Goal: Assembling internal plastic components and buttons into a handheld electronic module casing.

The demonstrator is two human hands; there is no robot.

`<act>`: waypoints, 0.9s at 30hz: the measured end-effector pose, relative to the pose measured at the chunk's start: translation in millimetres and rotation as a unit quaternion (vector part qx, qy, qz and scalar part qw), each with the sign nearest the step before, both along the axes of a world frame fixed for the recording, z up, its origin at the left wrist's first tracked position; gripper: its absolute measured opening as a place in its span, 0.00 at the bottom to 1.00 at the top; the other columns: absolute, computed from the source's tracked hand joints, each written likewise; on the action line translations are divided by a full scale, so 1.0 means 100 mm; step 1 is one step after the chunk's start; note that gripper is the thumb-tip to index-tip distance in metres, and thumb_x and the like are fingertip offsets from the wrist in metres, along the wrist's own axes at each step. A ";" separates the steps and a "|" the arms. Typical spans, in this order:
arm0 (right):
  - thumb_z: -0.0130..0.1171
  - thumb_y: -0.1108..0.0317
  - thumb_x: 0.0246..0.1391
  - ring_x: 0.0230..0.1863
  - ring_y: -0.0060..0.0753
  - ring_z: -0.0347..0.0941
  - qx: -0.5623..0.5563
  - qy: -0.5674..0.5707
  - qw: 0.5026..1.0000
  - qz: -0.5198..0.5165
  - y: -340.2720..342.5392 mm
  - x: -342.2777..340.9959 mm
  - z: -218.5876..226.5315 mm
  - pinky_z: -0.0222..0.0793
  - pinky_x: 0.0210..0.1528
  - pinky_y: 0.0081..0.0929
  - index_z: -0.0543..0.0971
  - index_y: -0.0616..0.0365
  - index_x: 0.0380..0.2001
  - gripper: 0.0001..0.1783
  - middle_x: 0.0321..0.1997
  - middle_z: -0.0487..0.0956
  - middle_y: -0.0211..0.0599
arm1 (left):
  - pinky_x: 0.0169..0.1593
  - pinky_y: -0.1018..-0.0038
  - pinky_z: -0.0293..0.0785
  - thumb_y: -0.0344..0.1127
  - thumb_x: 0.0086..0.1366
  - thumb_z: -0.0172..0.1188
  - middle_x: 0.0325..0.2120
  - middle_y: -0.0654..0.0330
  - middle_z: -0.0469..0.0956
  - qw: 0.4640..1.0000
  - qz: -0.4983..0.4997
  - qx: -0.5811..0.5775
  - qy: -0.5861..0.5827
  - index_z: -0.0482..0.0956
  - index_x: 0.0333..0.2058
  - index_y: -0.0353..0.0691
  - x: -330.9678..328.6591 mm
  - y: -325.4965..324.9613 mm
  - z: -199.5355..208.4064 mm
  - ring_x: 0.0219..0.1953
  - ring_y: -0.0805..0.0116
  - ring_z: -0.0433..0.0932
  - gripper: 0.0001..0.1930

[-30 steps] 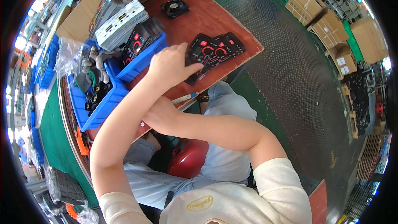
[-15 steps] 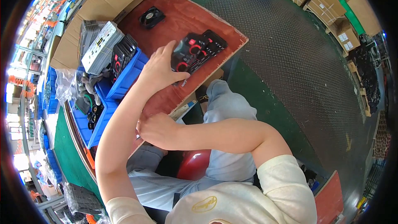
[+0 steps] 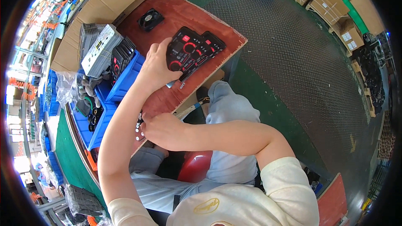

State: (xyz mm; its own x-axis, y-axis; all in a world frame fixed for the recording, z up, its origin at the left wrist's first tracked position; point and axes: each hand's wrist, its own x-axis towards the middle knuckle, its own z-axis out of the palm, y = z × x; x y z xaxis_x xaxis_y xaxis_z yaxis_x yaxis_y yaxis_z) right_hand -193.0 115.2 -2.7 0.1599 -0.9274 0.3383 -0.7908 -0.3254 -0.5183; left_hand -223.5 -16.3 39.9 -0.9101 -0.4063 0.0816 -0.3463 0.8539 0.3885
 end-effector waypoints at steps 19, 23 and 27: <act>0.61 0.78 0.50 0.39 0.23 0.74 0.124 -0.268 0.942 -0.161 0.07 -1.17 -0.01 0.68 0.44 0.24 0.73 0.64 0.39 0.12 0.36 0.80 0.37 | 0.48 0.63 0.66 0.25 0.44 0.66 0.42 0.52 0.68 0.985 -0.029 -0.108 0.128 0.62 0.60 0.37 1.16 0.40 -0.10 0.44 0.54 0.69 0.41; 0.61 0.78 0.50 0.40 0.23 0.73 0.119 -0.272 0.942 -0.159 0.14 -1.08 0.07 0.67 0.43 0.23 0.73 0.61 0.41 0.14 0.35 0.79 0.34 | 0.45 0.63 0.67 0.23 0.50 0.59 0.37 0.56 0.72 0.980 -0.038 -0.146 0.129 0.70 0.53 0.35 1.23 0.31 -0.04 0.41 0.55 0.71 0.27; 0.58 0.76 0.52 0.37 0.36 0.73 0.081 -0.256 0.949 -0.164 0.11 -1.08 -0.02 0.67 0.40 0.28 0.71 0.60 0.41 0.12 0.35 0.77 0.41 | 0.49 0.64 0.67 0.25 0.52 0.60 0.39 0.58 0.73 0.966 -0.044 -0.203 0.154 0.72 0.51 0.38 1.17 0.32 -0.23 0.42 0.59 0.72 0.24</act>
